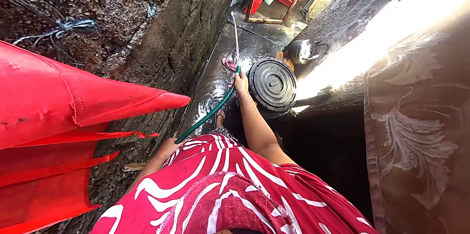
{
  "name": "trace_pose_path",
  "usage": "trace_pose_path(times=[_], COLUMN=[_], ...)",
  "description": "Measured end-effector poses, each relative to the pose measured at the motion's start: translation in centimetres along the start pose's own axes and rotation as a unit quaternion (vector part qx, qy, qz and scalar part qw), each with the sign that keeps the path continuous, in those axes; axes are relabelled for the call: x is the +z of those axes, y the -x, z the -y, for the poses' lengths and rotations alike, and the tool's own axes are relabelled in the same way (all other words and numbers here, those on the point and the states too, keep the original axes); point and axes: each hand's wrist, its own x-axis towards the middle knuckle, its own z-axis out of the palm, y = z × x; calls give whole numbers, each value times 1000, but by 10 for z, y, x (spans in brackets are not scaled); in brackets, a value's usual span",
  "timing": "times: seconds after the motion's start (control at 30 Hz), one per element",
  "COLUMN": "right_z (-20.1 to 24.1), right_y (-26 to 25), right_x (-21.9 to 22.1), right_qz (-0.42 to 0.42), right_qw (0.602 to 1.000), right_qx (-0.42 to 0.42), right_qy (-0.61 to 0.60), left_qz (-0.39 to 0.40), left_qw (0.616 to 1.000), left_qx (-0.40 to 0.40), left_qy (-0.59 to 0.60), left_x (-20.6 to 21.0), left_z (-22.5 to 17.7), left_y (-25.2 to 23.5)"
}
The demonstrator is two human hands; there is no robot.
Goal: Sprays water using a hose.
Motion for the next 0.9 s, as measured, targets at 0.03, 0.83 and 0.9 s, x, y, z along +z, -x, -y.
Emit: trace_pose_path(times=[0.03, 0.83, 0.9], right_z=[1, -25, -24], right_y=[-1, -14, -14], right_x=[1, -6, -5], right_qz=[-3, 63, 54], right_qw=[1000, 981, 984], right_qx=[-2, 164, 146], right_qy=[-4, 87, 83], left_qz=[-1, 27, 25], left_qw=[1000, 1000, 1000], left_qx=[0, -13, -10], left_qy=[-1, -10, -9], left_x=[0, 1, 1], left_z=[-1, 4, 5], left_y=[0, 7, 5])
